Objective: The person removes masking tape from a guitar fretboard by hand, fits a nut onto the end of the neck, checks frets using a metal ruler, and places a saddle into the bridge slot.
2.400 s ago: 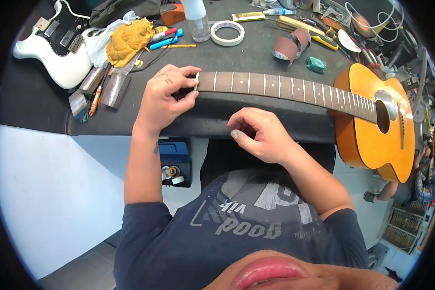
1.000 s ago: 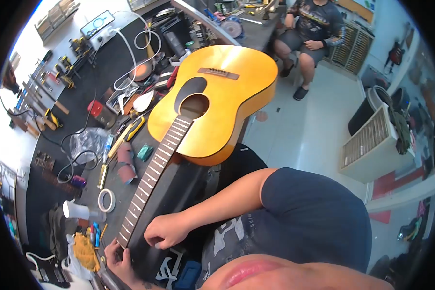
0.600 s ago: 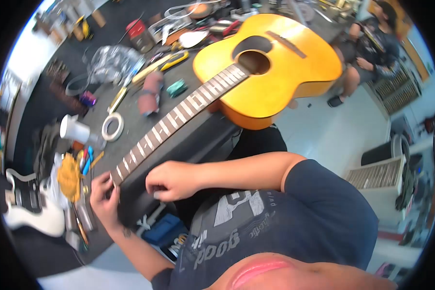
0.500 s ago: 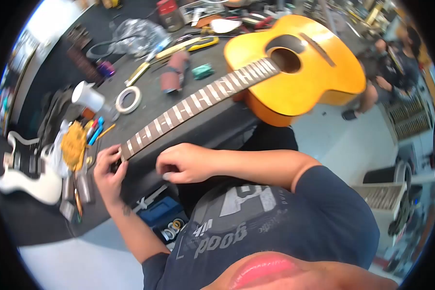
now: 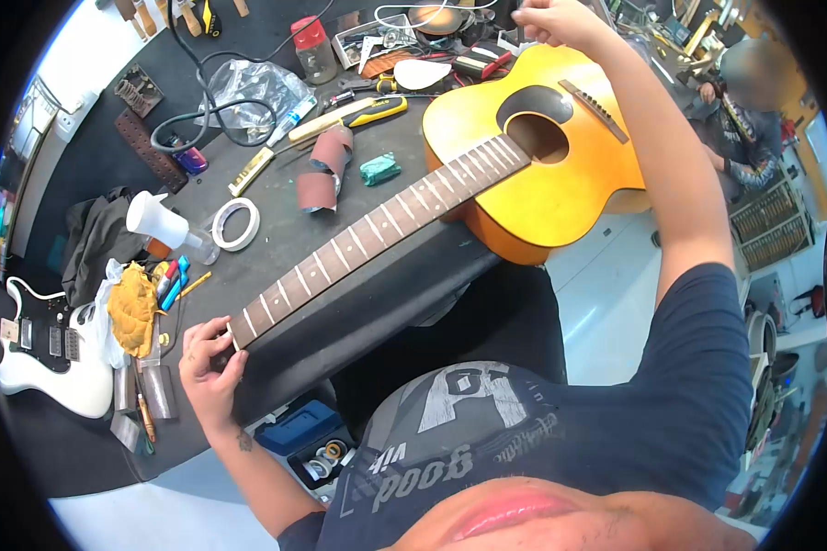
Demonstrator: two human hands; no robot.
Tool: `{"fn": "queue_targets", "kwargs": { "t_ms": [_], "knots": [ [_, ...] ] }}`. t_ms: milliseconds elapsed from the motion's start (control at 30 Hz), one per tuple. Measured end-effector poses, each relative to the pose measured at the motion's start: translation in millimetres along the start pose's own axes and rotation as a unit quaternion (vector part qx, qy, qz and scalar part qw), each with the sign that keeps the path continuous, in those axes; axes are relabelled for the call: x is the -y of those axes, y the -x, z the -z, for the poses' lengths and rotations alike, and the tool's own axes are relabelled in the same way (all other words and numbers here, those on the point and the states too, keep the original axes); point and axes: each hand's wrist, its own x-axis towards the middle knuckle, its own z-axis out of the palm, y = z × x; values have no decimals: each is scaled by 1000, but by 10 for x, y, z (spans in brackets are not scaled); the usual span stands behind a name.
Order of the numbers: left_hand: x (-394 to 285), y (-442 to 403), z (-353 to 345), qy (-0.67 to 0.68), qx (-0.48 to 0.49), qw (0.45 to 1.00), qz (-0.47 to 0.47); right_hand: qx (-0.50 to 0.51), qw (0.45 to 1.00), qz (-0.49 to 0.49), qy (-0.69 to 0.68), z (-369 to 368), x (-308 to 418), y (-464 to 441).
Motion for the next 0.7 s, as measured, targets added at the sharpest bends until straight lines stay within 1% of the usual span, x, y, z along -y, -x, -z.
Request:
{"fn": "queue_targets", "kwargs": {
  "t_ms": [67, 133, 200, 267, 333, 367, 400, 467, 500, 533, 600, 667, 700],
  "knots": [
    [28, -11, 9, -1, 0, 1000, 3, 28, 987, -29, 155, 117, -687, -698],
    [0, -10, -8, 8, -7, 1000, 17, 10, 942, 42, 334, 106, -1426, -1213],
    [6, 6, -18, 16, -17, 999, 38, 85, 932, -6, 351, 31, -1586, -1228],
    [-8, 10, -27, 22, -22, 998, 51, 128, 937, 7, 326, 31, -1752, -1425],
    [0, 29, -44, 23, -32, 998, 57, 161, 938, -37, 304, -10, -1883, -1648],
    [4, 25, -36, 21, -32, 998, 59, 185, 953, -86, 225, -33, -1854, -1644],
    [-1, 13, -30, 19, -29, 998, 59, 133, 953, -72, 261, -111, -1916, -1685],
    [-24, 6, -46, 32, -32, 997, 70, 152, 963, -125, 186, -111, -1940, -1779],
    [-47, 5, -51, 39, -34, 996, 77, 138, 969, -101, 181, -103, -2022, -1842],
    [-61, 2, -54, 47, -36, 995, 83, 128, 968, -145, 160, -76, -1987, -1812],
    [-70, -11, -52, 36, -33, 995, 83, 127, 962, -160, 179, 31, -1906, -1769],
    [-88, -18, -39, 24, -27, 996, 80, 56, 966, -87, 238, 172, -2069, -1841],
    [-99, -19, -32, 29, -30, 996, 85, 41, 970, -33, 238, 304, -1959, -1713]
  ]
}}
